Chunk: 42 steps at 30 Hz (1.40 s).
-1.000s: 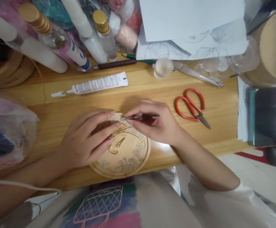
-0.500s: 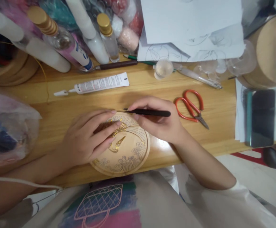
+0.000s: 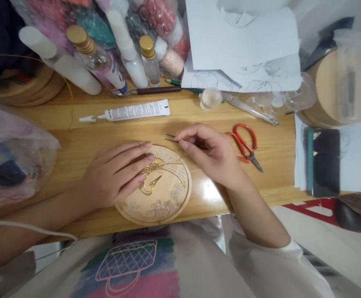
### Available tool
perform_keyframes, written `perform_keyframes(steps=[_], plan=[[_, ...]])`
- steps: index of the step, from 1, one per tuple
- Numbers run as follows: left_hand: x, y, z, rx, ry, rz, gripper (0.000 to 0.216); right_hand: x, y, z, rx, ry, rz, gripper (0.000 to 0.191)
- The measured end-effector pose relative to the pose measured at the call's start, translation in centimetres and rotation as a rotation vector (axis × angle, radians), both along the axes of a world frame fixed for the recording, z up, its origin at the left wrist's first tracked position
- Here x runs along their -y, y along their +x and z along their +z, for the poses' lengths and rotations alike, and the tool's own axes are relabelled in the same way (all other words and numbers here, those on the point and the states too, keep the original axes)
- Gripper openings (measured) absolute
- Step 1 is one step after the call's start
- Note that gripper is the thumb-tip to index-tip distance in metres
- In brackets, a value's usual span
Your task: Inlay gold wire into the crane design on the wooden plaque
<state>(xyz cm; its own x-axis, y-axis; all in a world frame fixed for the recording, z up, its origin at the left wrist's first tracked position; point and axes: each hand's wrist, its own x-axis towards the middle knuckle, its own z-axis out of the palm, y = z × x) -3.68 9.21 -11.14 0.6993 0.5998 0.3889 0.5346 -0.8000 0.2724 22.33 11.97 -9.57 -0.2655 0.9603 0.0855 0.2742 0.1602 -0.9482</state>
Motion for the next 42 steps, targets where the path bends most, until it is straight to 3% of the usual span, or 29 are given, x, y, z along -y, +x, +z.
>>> perform_keyframes(steps=[3, 7, 22, 31, 42], plan=[[0.2, 0.2, 0.1, -0.005, -0.013, 0.046, 0.027, 0.4, -0.2, 0.3, 0.171, 0.124, 0.068, 0.019], [0.3, 0.3, 0.2, -0.028, -0.010, 0.056, 0.027, 0.9, -0.4, 0.9, 0.288, 0.246, 0.159, 0.010], [0.1, 0.4, 0.2, -0.036, 0.043, 0.044, 0.027, 1.5, -0.7, 0.7, 0.376, 0.318, 0.135, 0.008], [-0.1, 0.4, 0.5, -0.070, 0.048, 0.030, 0.027, 2.4, -1.3, 0.6, 0.531, 0.452, 0.098, 0.016], [0.2, 0.6, 0.7, -0.096, 0.009, 0.050, 0.028, 3.0, -2.0, -0.1, 0.511, 0.446, 0.053, 0.016]])
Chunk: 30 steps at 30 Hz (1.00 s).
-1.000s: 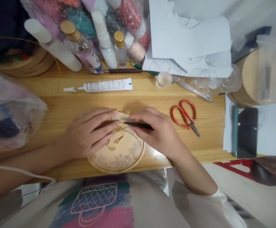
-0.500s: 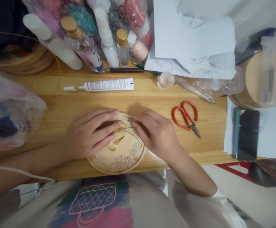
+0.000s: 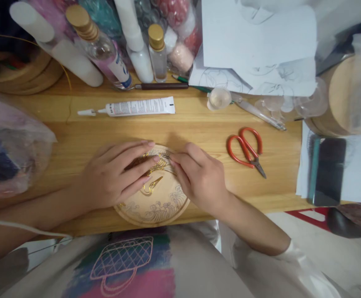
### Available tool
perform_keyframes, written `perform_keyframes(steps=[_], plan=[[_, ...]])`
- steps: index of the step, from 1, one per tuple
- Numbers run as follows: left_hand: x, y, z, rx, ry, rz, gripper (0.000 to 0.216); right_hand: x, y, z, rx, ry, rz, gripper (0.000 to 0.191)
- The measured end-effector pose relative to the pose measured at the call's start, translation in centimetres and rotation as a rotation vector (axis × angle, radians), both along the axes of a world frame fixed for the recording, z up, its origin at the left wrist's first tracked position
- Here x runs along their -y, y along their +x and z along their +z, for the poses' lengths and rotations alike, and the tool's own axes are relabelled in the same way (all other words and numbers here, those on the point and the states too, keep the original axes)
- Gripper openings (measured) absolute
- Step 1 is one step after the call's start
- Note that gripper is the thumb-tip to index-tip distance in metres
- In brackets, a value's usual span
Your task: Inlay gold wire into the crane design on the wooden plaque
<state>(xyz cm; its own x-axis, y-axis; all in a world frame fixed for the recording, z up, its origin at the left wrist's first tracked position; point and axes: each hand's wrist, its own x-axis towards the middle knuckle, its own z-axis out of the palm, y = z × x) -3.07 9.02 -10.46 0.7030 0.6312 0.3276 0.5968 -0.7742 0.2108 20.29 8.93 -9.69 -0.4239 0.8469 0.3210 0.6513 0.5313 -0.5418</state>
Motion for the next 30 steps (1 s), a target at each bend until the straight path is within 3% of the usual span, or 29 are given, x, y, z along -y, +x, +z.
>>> perform_keyframes(steps=[30], plan=[[-0.26, 0.21, 0.55, -0.049, 0.080, -0.011, 0.026, -0.06, -0.22, -0.34, 0.056, 0.048, 0.027, 0.009]])
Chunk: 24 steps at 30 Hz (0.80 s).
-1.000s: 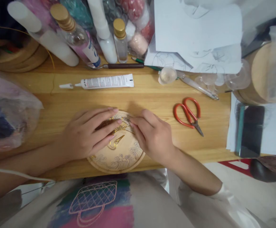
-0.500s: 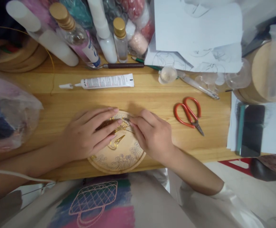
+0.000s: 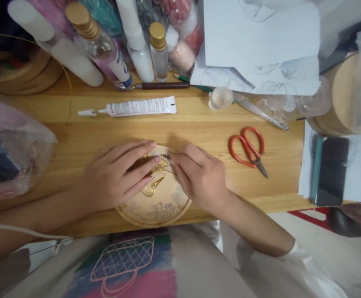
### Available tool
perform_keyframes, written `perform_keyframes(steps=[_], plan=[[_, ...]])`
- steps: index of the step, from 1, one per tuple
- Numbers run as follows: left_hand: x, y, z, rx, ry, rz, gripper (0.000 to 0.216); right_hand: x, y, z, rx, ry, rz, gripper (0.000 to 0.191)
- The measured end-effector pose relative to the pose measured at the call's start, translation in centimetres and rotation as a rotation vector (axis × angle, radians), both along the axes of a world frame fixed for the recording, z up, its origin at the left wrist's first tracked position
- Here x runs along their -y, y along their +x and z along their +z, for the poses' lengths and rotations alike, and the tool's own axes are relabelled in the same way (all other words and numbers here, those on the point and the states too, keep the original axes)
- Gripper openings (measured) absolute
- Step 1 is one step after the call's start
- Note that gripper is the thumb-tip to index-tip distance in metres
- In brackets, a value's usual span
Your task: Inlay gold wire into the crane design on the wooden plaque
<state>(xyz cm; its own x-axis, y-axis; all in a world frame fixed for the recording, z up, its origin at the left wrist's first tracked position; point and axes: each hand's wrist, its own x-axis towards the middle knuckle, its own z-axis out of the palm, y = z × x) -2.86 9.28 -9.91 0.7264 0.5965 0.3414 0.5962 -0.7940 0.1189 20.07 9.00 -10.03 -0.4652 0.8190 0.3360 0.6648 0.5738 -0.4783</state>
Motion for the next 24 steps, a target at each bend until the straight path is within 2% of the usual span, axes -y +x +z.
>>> perform_keyframes(steps=[15, 24], plan=[[0.1, 0.1, 0.1, -0.057, 0.019, -0.005, 0.026, -0.1, 0.2, 0.1, 0.030, -0.014, 0.014, 0.009], [0.2, -0.4, -1.0, 0.094, -0.066, 0.016, 0.026, -0.1, 0.3, -0.1, -0.085, 0.019, -0.009, 0.013]])
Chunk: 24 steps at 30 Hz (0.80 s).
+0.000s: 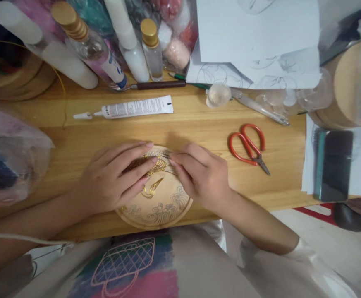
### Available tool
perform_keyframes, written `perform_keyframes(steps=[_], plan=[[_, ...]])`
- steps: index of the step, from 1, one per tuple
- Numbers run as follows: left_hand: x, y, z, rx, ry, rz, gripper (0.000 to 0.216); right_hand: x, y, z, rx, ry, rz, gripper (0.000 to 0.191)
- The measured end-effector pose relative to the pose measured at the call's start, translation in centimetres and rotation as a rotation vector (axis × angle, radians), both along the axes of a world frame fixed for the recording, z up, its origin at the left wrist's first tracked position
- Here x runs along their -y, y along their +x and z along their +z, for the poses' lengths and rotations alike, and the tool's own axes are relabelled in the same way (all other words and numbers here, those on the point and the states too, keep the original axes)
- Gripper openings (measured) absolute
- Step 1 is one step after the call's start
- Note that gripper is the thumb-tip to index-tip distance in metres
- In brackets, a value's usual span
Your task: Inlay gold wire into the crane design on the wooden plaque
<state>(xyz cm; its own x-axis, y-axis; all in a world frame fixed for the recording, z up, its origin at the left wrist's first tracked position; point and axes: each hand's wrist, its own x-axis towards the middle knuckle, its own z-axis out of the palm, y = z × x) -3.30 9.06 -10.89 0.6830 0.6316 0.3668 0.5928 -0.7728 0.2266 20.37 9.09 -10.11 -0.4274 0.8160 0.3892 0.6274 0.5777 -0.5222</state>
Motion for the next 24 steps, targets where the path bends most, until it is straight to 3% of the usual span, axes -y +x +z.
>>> perform_keyframes(steps=[24], plan=[[-0.4, -0.3, 0.7, -0.052, -0.006, -0.058, 0.027, 0.0, 0.3, 0.2, 0.073, -0.033, 0.043, 0.011]])
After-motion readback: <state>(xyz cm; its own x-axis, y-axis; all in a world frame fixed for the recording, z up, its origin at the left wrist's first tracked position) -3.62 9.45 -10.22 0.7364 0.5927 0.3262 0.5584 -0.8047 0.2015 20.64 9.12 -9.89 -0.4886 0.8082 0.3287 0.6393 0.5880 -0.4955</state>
